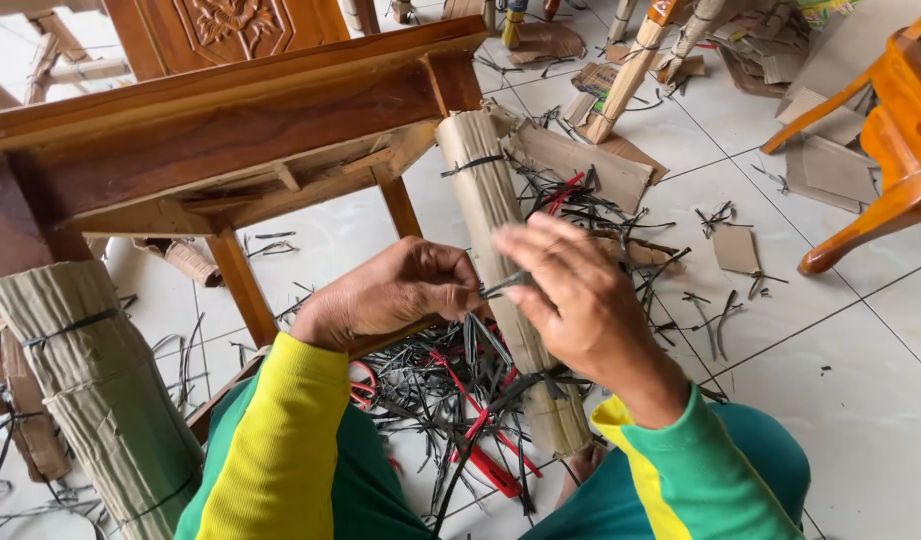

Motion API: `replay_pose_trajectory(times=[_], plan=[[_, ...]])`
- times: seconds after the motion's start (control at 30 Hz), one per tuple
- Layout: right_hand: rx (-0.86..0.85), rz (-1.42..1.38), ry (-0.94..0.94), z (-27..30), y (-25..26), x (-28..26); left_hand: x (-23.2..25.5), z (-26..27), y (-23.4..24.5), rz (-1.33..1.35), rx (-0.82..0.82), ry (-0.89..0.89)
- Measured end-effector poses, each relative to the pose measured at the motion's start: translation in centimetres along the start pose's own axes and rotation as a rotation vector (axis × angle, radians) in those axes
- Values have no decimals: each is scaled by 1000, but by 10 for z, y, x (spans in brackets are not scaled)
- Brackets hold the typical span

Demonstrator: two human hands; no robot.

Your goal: Wrapping a wooden chair leg with protective cardboard and securing it with plastic ties

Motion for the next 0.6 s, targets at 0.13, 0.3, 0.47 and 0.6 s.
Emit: replay_pose_trajectory(times=[0.13,0.3,0.47,0.6], plan=[[29,-153,28,4,7,0,0,3,0,62,-6,0],[72,-47,-183,29,14,36,8,4,-2,-403,0,73],[64,-162,-493,50,18,62,-11,-9,-6,-493,34,123],[322,-69,-823,106,47,131,-41,2,13,-877,-8,341]])
Point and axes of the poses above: each hand's wrist, its own z-axis away from the middle knuckle, its own y-axis out of the back of the hand, x = y × z, the point moved 6 cm from there along -z, towards the middle knuckle, and after that the axes turned 4 degrees about z, right-handed, at the moved point
